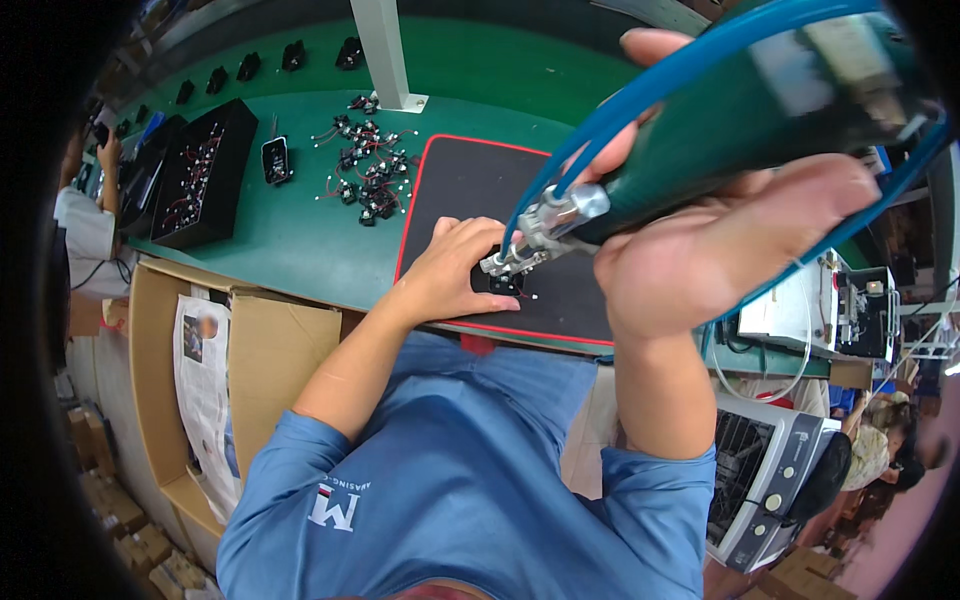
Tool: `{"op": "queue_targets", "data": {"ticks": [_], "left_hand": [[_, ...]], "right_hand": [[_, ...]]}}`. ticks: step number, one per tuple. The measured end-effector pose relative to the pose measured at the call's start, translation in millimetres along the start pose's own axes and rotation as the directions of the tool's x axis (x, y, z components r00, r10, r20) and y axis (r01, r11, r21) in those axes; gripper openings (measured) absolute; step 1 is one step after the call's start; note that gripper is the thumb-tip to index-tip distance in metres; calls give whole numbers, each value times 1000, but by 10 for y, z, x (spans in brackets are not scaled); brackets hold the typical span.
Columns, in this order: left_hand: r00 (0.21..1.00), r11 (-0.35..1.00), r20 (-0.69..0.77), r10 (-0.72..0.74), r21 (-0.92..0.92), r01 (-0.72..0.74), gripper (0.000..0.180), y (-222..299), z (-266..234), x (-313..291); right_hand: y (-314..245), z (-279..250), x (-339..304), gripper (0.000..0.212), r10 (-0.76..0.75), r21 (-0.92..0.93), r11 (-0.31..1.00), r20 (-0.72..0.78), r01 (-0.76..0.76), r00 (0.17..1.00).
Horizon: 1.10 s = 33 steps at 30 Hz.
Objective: Assembling electronics components using a pneumatic screwdriver on an assembly line.
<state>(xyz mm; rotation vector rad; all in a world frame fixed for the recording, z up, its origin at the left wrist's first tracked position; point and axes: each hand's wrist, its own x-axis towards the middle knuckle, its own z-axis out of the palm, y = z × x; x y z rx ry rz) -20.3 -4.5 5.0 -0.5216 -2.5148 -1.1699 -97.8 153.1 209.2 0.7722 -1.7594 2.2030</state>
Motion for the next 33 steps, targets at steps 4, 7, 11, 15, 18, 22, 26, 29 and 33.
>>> {"op": "queue_targets", "data": {"ticks": [4,7,11,15,18,22,26,29,33], "left_hand": [[996,999,72,-44,23,42,83,28,-37,34],[1000,1000,3,-9,-27,9,83,28,-16,39],[1000,1000,-1,-5,-19,5,82,17,-8,26],[1000,999,-14,-4,-35,3,82,34,-3,23],[1000,999,-1,-12,-41,12,81,45,-17,24],[999,999,7,-32,-40,32,82,9,-10,12],[1000,999,17,-6,-40,7,81,-15,-23,26],[1000,1000,15,12,-6,-12,80,-60,2,39],[1000,999,31,-3,-38,4,83,-47,-38,78]], "right_hand": [[325,11,-203,115,89,70,993,95,-96,991],[452,42,-310,113,67,38,997,79,-70,995],[506,43,-376,112,88,66,994,14,-89,996],[546,11,-426,111,111,97,988,63,-117,992],[564,30,-456,111,116,88,989,47,-120,992],[609,55,-491,108,113,99,988,32,-116,993],[751,29,-546,109,138,201,967,113,-159,984],[668,34,-380,107,102,128,985,130,-118,986],[-1,-104,133,98,-121,263,961,116,87,986]]}}
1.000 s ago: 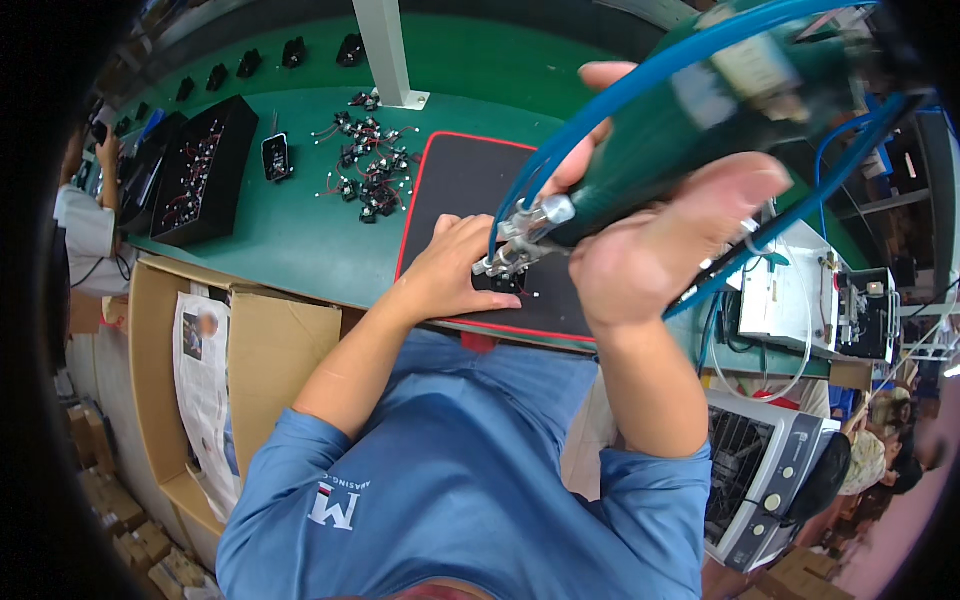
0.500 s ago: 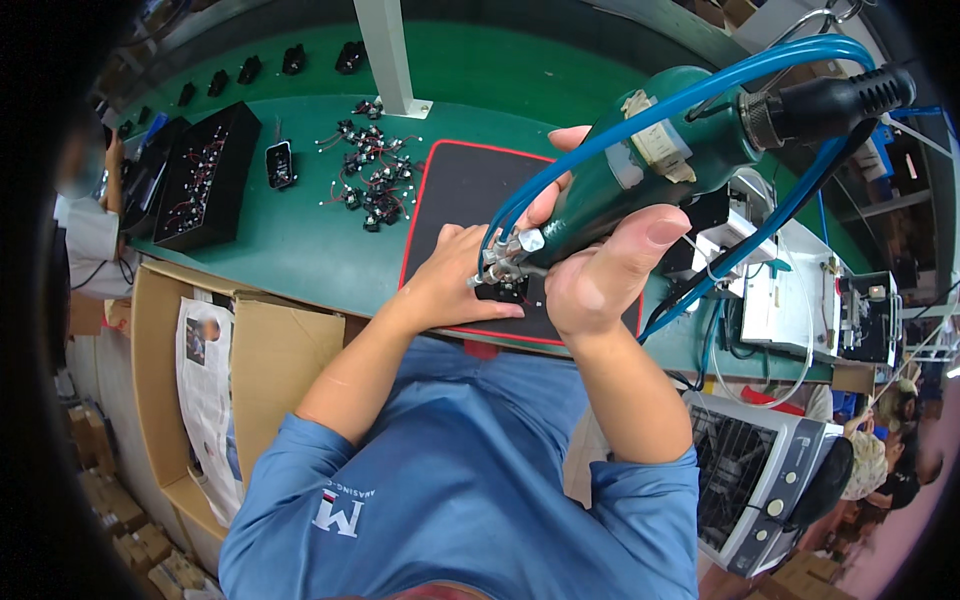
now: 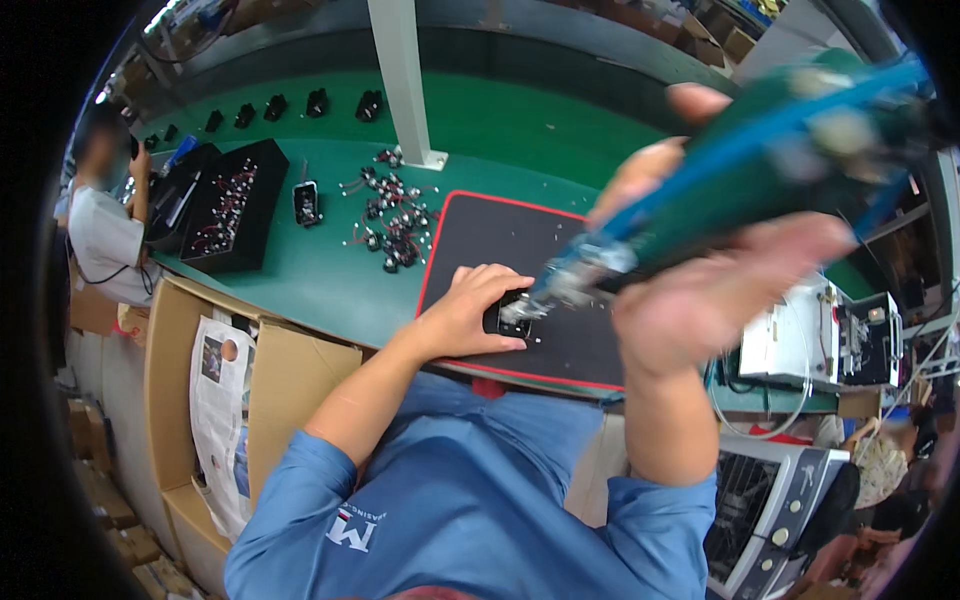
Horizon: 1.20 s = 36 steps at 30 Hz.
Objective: Assembling electronics components using a pneumatic screwdriver on an assembly line.
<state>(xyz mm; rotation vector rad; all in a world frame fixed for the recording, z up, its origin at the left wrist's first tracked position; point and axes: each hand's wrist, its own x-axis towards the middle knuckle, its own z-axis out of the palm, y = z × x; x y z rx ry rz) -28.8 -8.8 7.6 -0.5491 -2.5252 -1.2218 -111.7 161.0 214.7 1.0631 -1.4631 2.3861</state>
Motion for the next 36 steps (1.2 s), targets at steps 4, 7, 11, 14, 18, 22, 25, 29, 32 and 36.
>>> {"op": "queue_targets", "data": {"ticks": [4,7,11,14,18,22,25,29,32,36], "left_hand": [[998,983,37,-52,176,45,85,3,-380,461],[989,917,51,-137,383,107,80,-377,-729,1181],[896,757,15,-444,541,366,74,-1314,-964,1984],[836,701,-21,-548,534,473,62,-1757,-994,2129],[890,757,-3,-456,524,390,93,-1973,-1061,2009],[986,831,46,-162,545,111,87,-1267,-1074,1712],[967,957,229,114,236,-169,60,-503,-1405,1028],[964,929,138,-226,329,170,39,542,-2227,-620],[679,554,-380,-628,395,733,29,696,-2543,-2217],[390,115,-497,-775,496,861,37,714,-2410,-4301]], "right_hand": [[-349,-43,90,88,-54,-210,977,-78,36,995],[-124,-147,-147,77,22,-180,982,-153,-50,988],[171,-415,-466,68,49,-204,977,-97,-68,994],[113,-434,-564,62,86,-216,970,-121,-111,989],[-37,-464,-726,62,-183,-635,766,-65,101,981],[21,-357,-1096,47,-112,-709,613,358,348,927],[685,10,-1304,34,334,-664,747,328,-36,884],[1087,198,-1547,28,428,-649,759,429,-58,795],[1047,524,-1656,20,505,-572,797,455,-194,734],[1070,781,-1769,18,527,-541,817,557,-201,642]]}}
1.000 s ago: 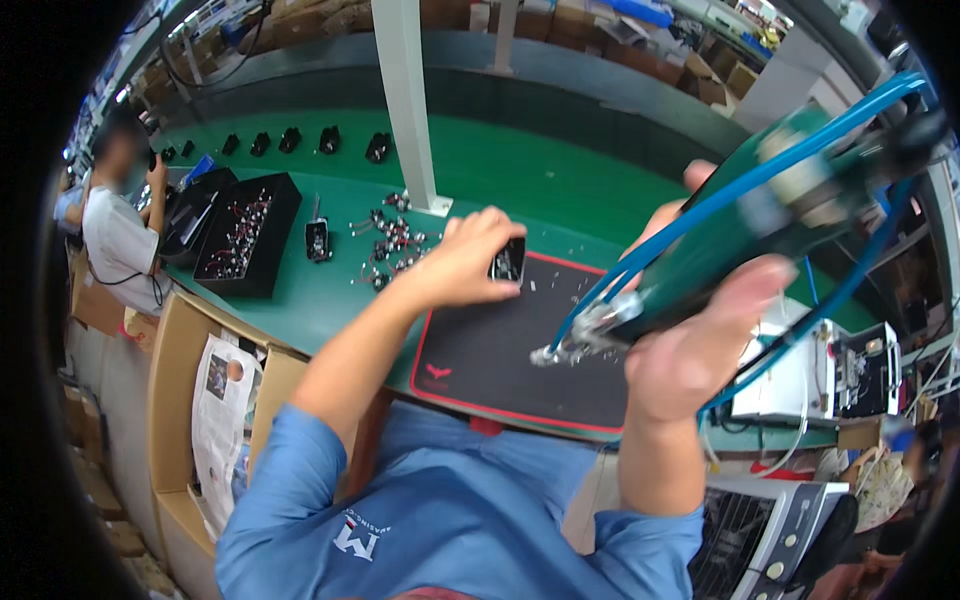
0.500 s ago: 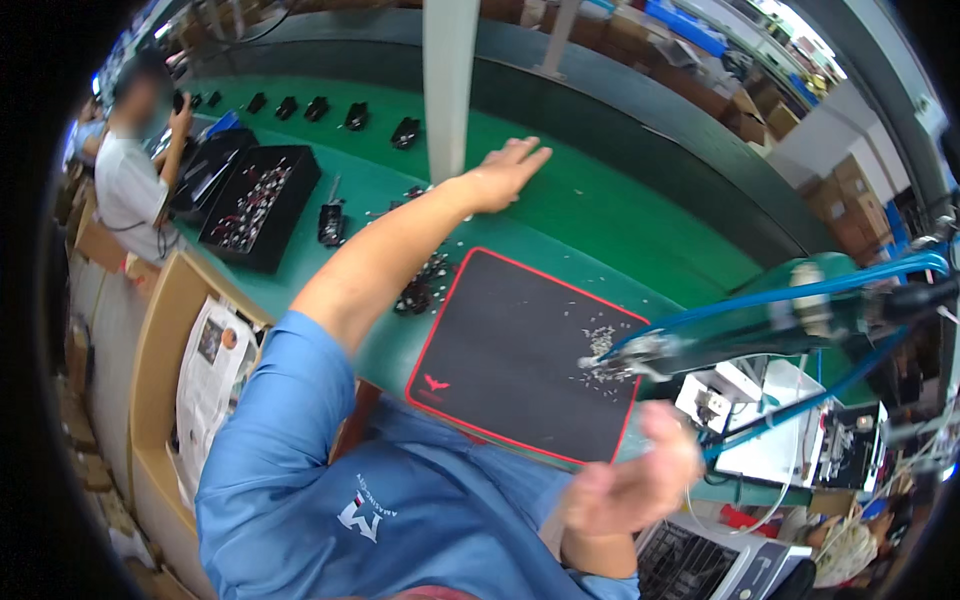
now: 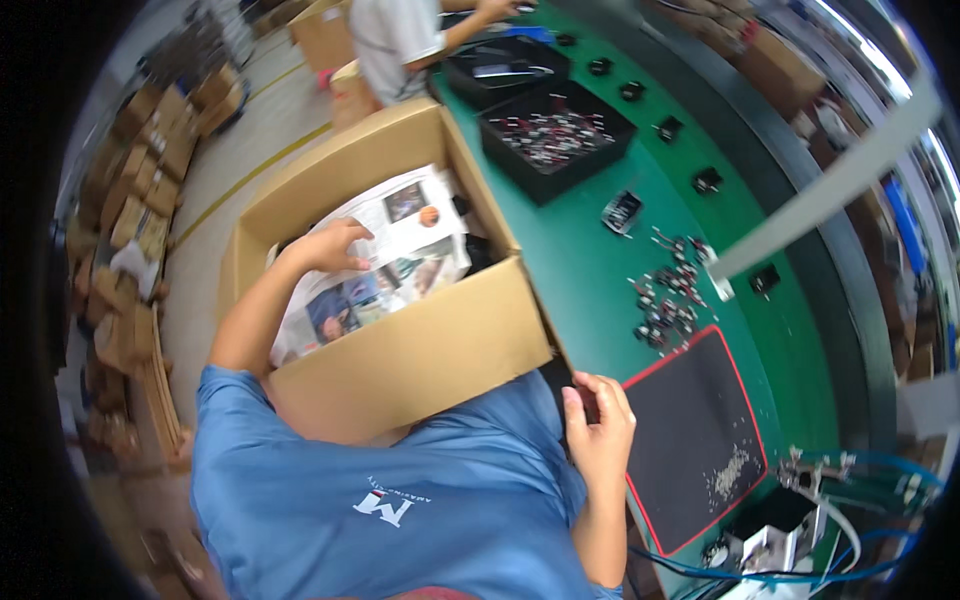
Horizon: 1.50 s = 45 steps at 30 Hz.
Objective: Assembling electronics components using a pneumatic screwdriver on an assembly line.
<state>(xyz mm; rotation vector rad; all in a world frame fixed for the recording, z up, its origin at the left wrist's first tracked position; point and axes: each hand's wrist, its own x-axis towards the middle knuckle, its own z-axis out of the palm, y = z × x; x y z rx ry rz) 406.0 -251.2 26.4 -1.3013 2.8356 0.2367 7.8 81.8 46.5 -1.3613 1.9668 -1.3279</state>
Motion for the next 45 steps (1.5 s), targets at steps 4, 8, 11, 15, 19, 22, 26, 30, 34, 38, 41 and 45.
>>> {"op": "queue_targets", "data": {"ticks": [4,8,11,15,19,22,26,30,34,38,41,45], "left_hand": [[920,925,-154,-362,68,375,53,-637,238,-76],[824,815,77,-561,-122,567,56,-843,217,164],[821,795,158,-549,-205,571,47,-971,186,167],[911,782,118,-396,-477,402,39,-1285,-80,86],[991,769,95,-99,-624,136,19,-623,-1184,28],[994,766,-111,-8,-639,-65,14,-149,-1911,-266],[919,734,-382,102,-594,-328,20,75,-2585,-682],[749,593,-660,56,-581,-557,35,211,-2818,-1099],[719,601,-689,-97,-616,-509,41,145,-2614,-1474],[737,620,-575,-355,-735,-275,46,60,-2238,-1713],[672,575,-567,-477,-779,-249,40,207,-1752,-1772],[743,424,-348,-571,-900,-96,40,235,-1324,-1952]], "right_hand": [[-1,176,61,17,-78,-68,994,89,84,993],[-106,300,-7,15,-27,-19,999,195,31,980],[-156,360,-79,14,9,-36,999,226,-1,974],[-158,457,10,16,40,72,995,274,-62,961],[-238,716,174,17,70,282,944,331,-170,941],[-620,1065,446,37,-60,415,895,482,-167,874],[-908,1695,1005,92,-124,525,833,486,-176,865],[-1348,1879,1616,76,-52,561,707,649,-431,759],[-1510,1739,1732,29,-203,586,604,768,-540,608],[-1537,1628,1688,31,-134,701,632,520,-331,844],[-1192,1601,1494,47,-303,759,649,304,-38,903],[-1009,1432,1367,38,-170,499,856,519,-135,838]]}}
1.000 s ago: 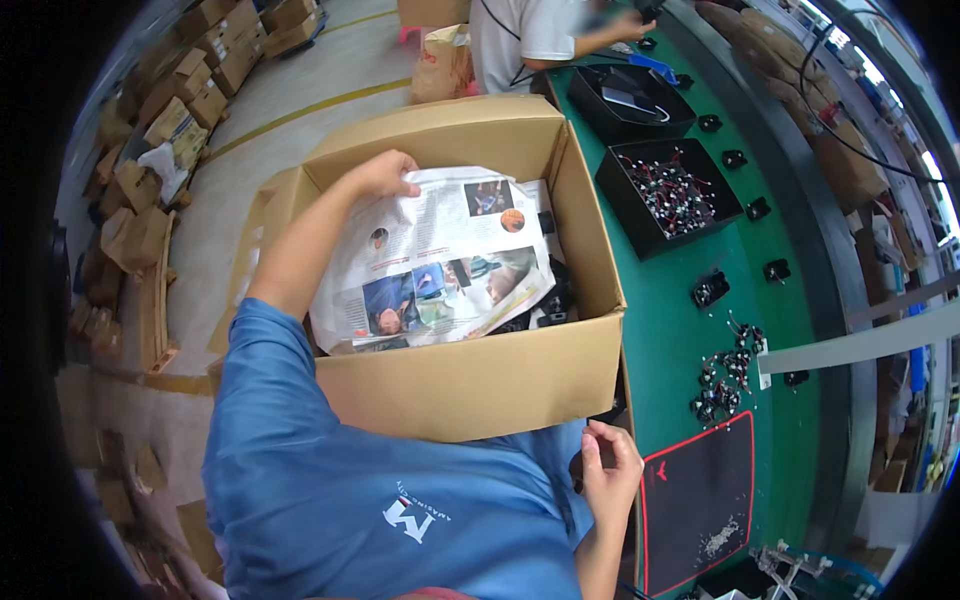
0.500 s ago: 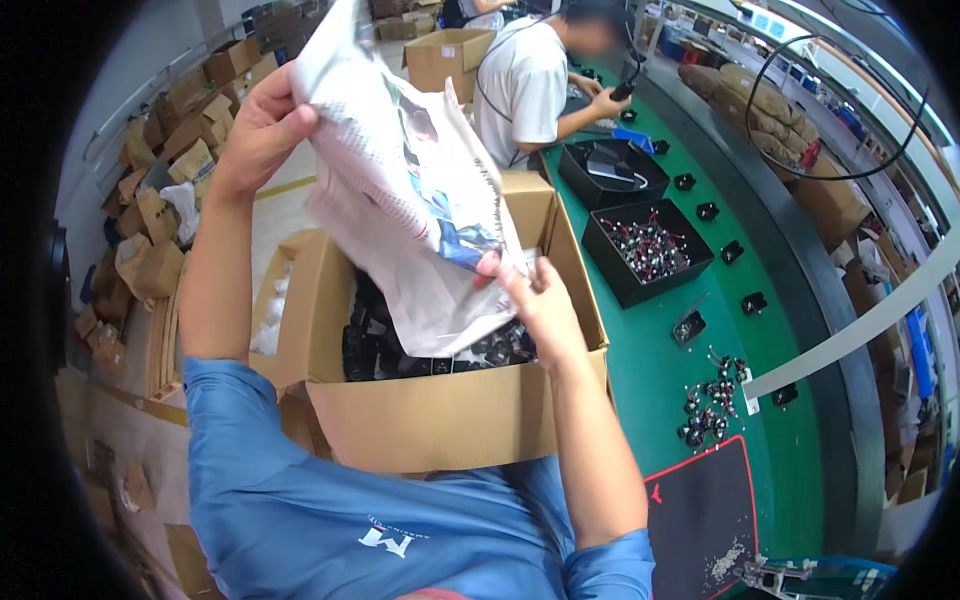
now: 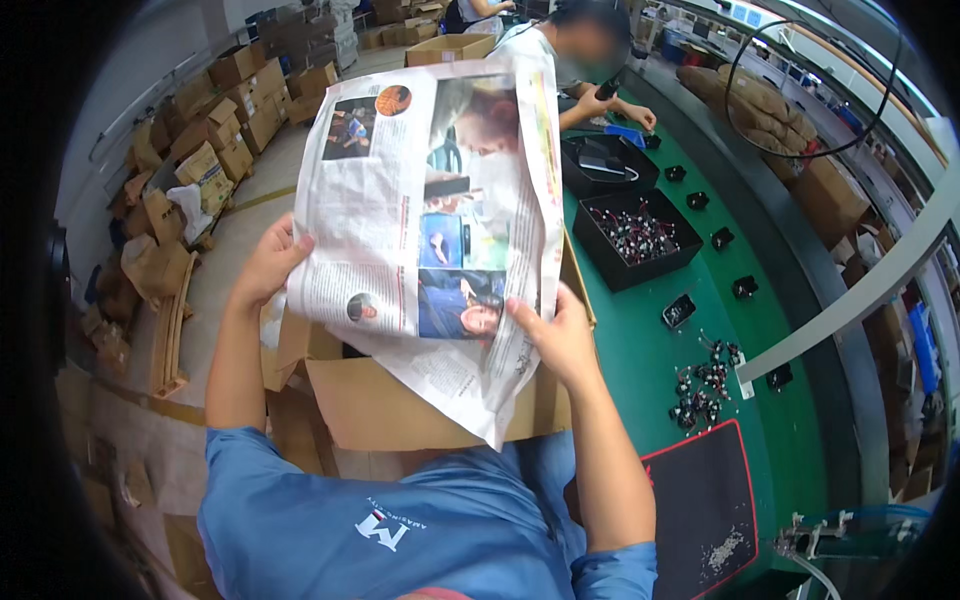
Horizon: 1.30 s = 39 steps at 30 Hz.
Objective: Assembling electronics components using a pneumatic screwdriver on an assembly line.
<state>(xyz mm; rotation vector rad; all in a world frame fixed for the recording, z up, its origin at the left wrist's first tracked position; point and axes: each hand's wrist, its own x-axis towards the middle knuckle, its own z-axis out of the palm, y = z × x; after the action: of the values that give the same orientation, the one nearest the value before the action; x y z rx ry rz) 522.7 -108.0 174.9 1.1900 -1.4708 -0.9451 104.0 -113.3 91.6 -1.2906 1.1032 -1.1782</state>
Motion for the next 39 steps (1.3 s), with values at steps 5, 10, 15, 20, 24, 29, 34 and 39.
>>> {"op": "queue_targets", "data": {"ticks": [5,10,15,20,24,29,34,39], "left_hand": [[995,990,53,-85,113,79,37,-308,-127,23],[998,994,-37,-43,99,47,31,-482,-194,-54],[992,998,116,-41,-48,47,31,-113,-42,-424],[996,996,2,-93,0,93,38,-310,-227,-529],[996,940,-63,-63,332,81,42,-634,-831,-658],[908,822,231,-348,-390,415,69,-581,-1347,-1327],[940,782,-12,-341,-558,276,94,-477,-1155,-2086],[827,843,267,-494,-84,531,89,-273,-1301,-2141]], "right_hand": [[76,-150,189,18,-109,-205,975,-103,86,989],[84,-234,25,15,-82,-30,996,31,83,996],[97,-320,-43,12,-235,43,971,-10,235,972],[183,-356,-17,13,-277,20,961,129,277,952],[105,-112,35,30,-216,96,975,199,200,956],[-20,572,19,29,-180,112,983,445,145,877],[-31,1447,-277,73,-486,35,844,473,536,735],[-221,1732,-348,71,-645,-71,634,501,770,577]]}}
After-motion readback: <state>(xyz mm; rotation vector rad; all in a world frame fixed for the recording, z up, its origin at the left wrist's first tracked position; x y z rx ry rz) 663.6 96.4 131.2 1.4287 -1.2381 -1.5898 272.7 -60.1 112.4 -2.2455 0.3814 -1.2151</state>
